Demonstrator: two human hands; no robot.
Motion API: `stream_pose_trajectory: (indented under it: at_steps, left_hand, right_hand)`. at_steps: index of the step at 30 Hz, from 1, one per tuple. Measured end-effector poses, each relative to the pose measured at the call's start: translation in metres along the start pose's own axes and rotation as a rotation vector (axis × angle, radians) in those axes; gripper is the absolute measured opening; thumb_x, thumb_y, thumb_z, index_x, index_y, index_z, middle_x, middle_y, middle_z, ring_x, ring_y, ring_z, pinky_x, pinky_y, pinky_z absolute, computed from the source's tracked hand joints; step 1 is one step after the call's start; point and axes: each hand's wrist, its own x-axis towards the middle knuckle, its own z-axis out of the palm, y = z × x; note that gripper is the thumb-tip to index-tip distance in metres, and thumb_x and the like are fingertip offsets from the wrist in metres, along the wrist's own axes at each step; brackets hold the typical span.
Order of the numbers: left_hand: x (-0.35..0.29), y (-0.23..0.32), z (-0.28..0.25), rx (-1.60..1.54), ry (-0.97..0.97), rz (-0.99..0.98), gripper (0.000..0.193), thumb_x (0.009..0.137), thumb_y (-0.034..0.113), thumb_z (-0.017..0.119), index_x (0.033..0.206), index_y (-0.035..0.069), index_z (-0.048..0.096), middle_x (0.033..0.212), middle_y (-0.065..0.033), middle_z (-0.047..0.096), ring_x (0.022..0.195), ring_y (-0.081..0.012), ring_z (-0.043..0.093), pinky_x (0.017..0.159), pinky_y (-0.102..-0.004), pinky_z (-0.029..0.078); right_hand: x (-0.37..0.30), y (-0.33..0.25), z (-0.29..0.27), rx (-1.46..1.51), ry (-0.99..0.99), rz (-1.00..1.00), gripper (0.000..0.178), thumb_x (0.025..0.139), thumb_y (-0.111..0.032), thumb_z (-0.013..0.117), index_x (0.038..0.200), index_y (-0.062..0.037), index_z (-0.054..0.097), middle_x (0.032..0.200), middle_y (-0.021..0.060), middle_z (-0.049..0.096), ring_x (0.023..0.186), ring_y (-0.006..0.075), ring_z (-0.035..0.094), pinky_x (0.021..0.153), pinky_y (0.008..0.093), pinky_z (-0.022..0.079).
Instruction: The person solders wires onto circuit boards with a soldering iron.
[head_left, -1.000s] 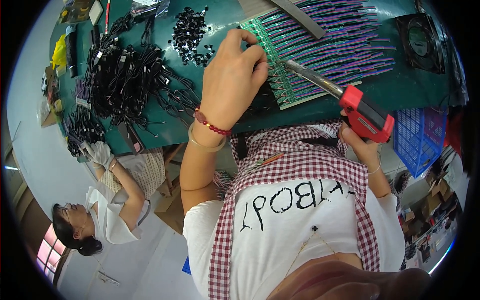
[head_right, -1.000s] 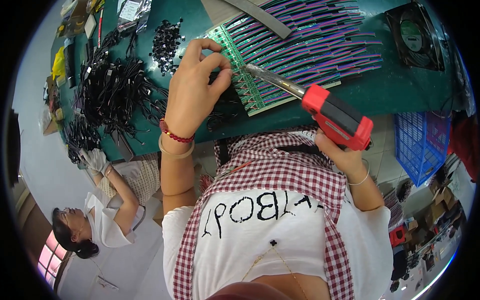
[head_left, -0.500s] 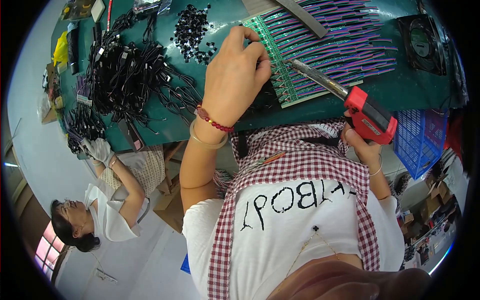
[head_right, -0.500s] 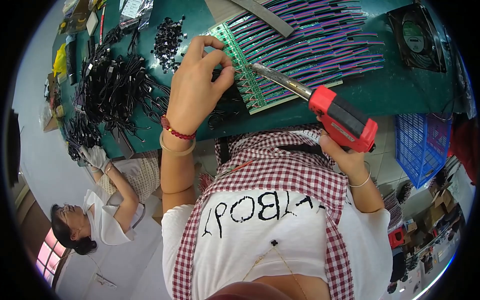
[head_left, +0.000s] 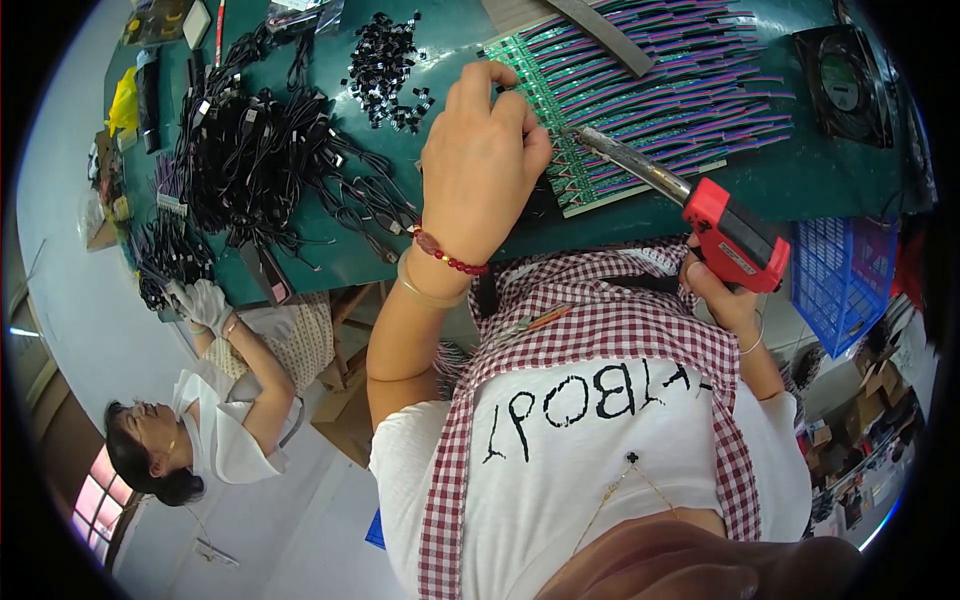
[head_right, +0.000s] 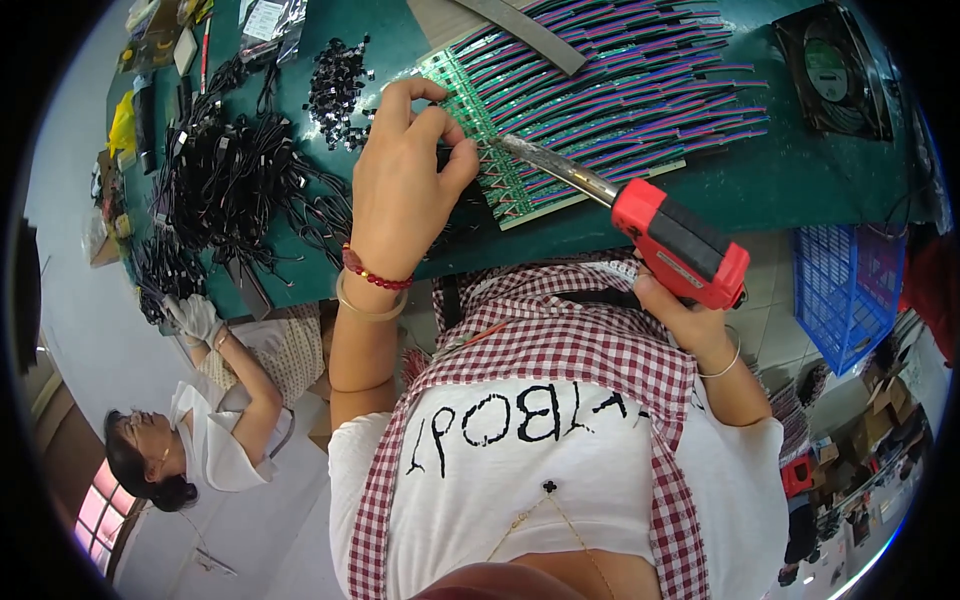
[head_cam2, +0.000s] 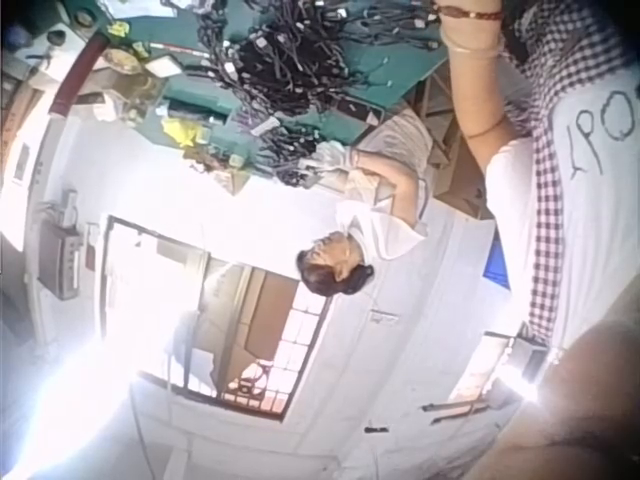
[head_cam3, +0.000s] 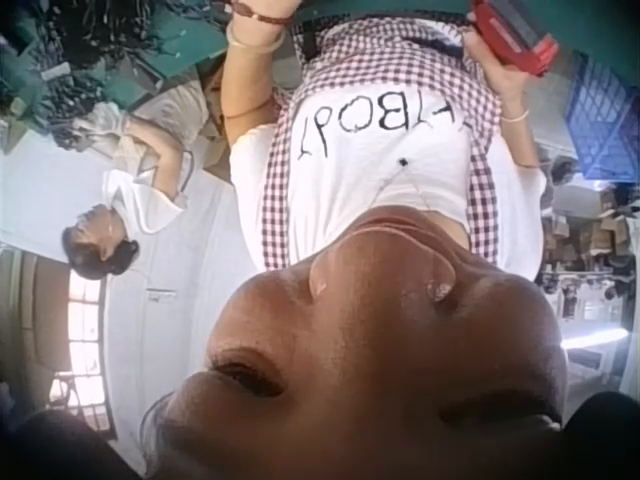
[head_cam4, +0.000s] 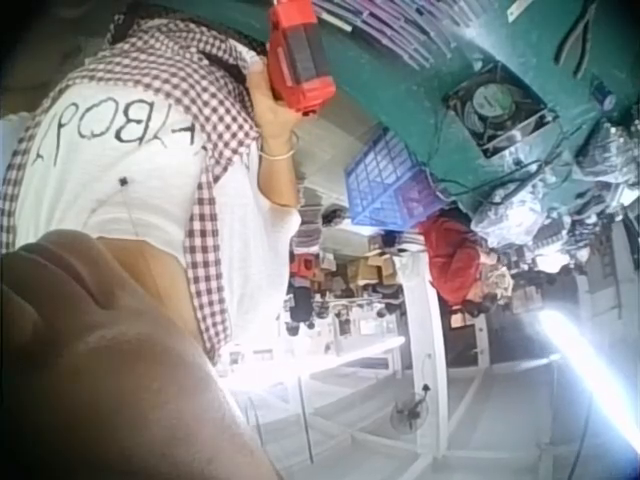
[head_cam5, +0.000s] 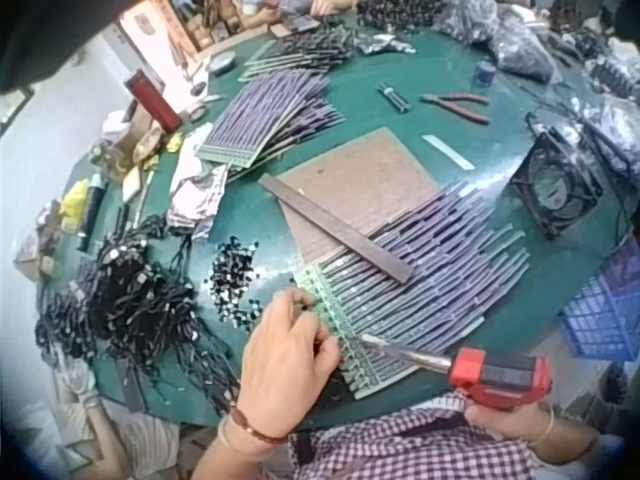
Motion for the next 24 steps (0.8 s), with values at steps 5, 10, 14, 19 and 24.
stream_pose_trajectory:
  at_steps: [5, 10, 14, 19, 24]
  left_hand:
    - [0.0, 0.002, 0.003, 0.005, 0.01, -0.012, 0.013, 0.071, 0.008, 0.065, 0.072, 0.001, 0.055, 0.105, -0.0094, 0.054, 0.074, -0.0254, 0.058, 0.06, -0.0351, 0.048]
    - [-0.001, 0.002, 0.004, 0.003, 0.038, -0.006, 0.013, 0.071, 0.008, 0.066, 0.071, 0.001, 0.055, 0.105, -0.0095, 0.054, 0.075, -0.0255, 0.058, 0.06, -0.0351, 0.048]
    - [-0.001, 0.002, 0.004, 0.005, 0.033, 0.003, 0.013, 0.071, 0.008, 0.066, 0.071, 0.001, 0.055, 0.105, -0.0098, 0.054, 0.076, -0.0262, 0.058, 0.06, -0.0356, 0.048]
    - [-0.002, 0.003, 0.003, 0.012, 0.027, 0.0, 0.013, 0.071, 0.008, 0.065, 0.071, 0.001, 0.055, 0.106, -0.0103, 0.054, 0.076, -0.0267, 0.058, 0.061, -0.036, 0.048]
    - [-0.003, 0.002, 0.003, 0.009, 0.039, 0.012, 0.012, 0.07, 0.007, 0.065, 0.071, 0.001, 0.054, 0.104, -0.0104, 0.054, 0.076, -0.0272, 0.058, 0.061, -0.0366, 0.048]
  right_hand:
    - [0.004, -0.002, 0.007, -0.159, 0.022, -0.107, 0.027, 0.08, -0.002, 0.061, 0.105, 0.0019, 0.051, 0.07, 0.0057, 0.053, 0.058, 0.0123, 0.051, 0.053, 0.0243, 0.041]
    - [0.001, 0.001, 0.0, -0.125, 0.033, -0.002, 0.039, 0.076, 0.001, 0.068, 0.113, -0.0004, 0.056, 0.091, 0.0043, 0.061, 0.08, 0.0111, 0.057, 0.071, 0.0255, 0.047]
    - [0.001, -0.004, 0.002, -0.011, 0.061, -0.045, 0.039, 0.075, 0.002, 0.068, 0.113, -0.0008, 0.057, 0.093, 0.0053, 0.062, 0.081, 0.0109, 0.057, 0.071, 0.0263, 0.048]
    - [0.0, -0.003, 0.0, -0.181, -0.003, -0.092, 0.036, 0.075, 0.001, 0.068, 0.111, -0.0014, 0.059, 0.093, 0.0059, 0.063, 0.08, 0.0108, 0.059, 0.069, 0.0266, 0.048]
    - [0.01, -0.005, -0.003, -0.472, -0.132, -0.366, 0.031, 0.078, 0.0, 0.066, 0.108, 0.0001, 0.061, 0.088, 0.0023, 0.06, 0.08, 0.0107, 0.057, 0.071, 0.0257, 0.046]
